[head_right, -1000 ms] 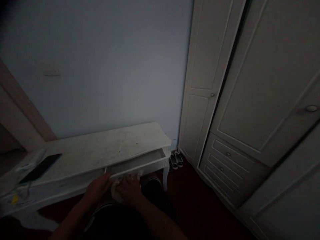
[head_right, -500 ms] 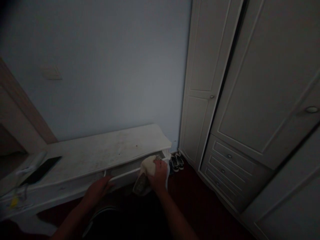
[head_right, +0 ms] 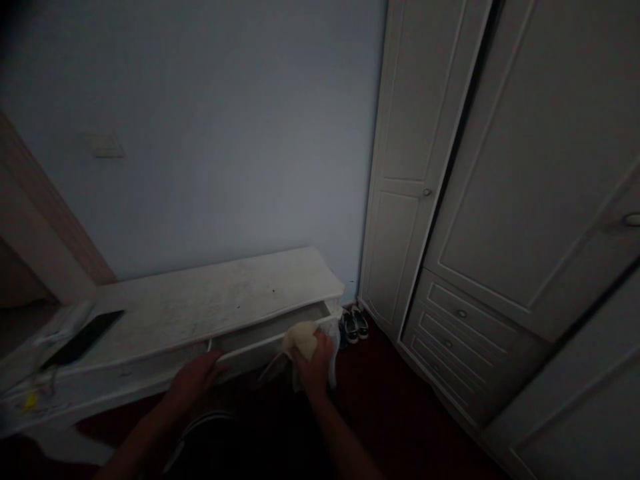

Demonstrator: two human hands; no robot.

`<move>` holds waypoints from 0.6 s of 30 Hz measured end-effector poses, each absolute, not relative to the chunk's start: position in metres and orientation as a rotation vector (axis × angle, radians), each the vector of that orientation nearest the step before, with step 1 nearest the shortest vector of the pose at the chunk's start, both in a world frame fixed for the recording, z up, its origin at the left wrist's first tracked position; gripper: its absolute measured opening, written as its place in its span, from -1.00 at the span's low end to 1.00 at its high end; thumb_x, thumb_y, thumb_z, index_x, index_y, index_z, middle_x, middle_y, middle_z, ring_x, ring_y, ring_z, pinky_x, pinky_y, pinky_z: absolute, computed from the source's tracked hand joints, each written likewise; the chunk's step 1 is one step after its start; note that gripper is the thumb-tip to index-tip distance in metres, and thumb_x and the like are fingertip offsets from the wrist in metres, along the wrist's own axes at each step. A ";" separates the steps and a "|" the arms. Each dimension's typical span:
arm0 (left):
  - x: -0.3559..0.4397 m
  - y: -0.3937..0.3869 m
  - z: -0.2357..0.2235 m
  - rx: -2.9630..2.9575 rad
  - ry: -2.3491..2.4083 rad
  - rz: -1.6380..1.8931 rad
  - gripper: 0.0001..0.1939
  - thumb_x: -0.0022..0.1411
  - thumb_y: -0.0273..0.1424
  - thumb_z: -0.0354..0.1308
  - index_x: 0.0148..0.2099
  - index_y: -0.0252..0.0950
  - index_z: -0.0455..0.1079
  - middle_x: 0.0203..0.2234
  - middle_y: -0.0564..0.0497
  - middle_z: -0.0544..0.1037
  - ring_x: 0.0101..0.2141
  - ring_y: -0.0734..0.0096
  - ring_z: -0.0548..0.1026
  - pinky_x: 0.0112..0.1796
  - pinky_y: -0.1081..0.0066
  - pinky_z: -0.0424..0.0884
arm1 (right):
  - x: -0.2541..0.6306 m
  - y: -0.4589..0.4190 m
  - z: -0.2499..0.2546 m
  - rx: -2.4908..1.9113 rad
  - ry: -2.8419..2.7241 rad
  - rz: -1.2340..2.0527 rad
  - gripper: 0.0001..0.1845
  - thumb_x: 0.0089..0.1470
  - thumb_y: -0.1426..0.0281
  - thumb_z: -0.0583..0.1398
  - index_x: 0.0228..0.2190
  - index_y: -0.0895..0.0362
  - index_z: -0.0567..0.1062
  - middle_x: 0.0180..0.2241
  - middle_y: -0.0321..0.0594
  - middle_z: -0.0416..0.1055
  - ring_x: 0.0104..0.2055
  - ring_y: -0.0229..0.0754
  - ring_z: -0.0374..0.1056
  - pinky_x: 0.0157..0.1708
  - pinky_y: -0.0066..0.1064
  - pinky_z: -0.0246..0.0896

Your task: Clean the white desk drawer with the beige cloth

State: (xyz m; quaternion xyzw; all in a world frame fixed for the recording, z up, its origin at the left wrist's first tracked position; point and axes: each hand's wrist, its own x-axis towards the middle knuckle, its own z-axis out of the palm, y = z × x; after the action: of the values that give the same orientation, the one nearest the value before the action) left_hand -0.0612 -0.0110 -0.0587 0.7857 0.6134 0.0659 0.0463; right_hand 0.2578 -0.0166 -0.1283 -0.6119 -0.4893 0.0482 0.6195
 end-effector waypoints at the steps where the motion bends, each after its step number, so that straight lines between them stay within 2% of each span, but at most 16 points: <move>1: -0.061 -0.011 -0.058 2.389 1.869 0.204 -0.66 0.45 -0.34 0.01 0.18 -0.17 0.44 0.10 -0.13 0.60 0.08 0.12 0.57 0.07 0.26 0.39 | 0.271 -0.014 -0.121 -1.433 -1.079 0.094 -0.41 -0.05 0.07 0.31 -0.05 0.13 0.42 -0.10 -0.05 0.39 -0.02 0.15 0.29 0.05 -0.04 0.19; 6: -0.059 -0.012 -0.052 2.370 1.837 0.173 -0.66 0.46 -0.32 0.00 0.19 -0.18 0.42 0.10 -0.13 0.60 0.08 0.15 0.56 0.06 0.28 0.40 | 0.309 0.002 -0.099 -1.544 -0.762 0.053 -0.44 -0.06 0.07 0.28 -0.10 0.16 0.43 -0.19 -0.05 0.39 -0.09 0.14 0.30 -0.02 -0.05 0.20; 13: -0.058 -0.013 -0.049 2.361 1.822 0.208 -0.66 0.44 -0.35 0.01 0.17 -0.17 0.44 0.08 -0.13 0.61 0.08 0.13 0.56 0.09 0.24 0.40 | 0.229 -0.021 -0.140 -1.440 -1.072 0.147 -0.40 -0.02 0.09 0.28 0.00 0.11 0.37 -0.07 -0.05 0.38 0.02 0.15 0.29 0.06 -0.05 0.18; 18: -0.063 -0.013 -0.058 2.360 1.806 0.306 -0.65 0.44 -0.29 0.00 0.17 -0.17 0.44 0.10 -0.12 0.60 0.09 0.13 0.55 0.11 0.21 0.40 | 0.274 -0.015 -0.119 -1.483 -1.100 0.083 -0.42 -0.05 0.10 0.28 -0.04 0.13 0.41 -0.08 -0.03 0.37 0.00 0.16 0.27 0.07 -0.04 0.16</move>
State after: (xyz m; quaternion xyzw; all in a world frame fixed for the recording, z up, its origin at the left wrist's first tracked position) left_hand -0.0626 -0.0125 -0.0583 0.7877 0.6027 0.1022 0.0769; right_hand 0.2745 -0.0146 -0.1188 -0.6405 -0.4749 0.0358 0.6025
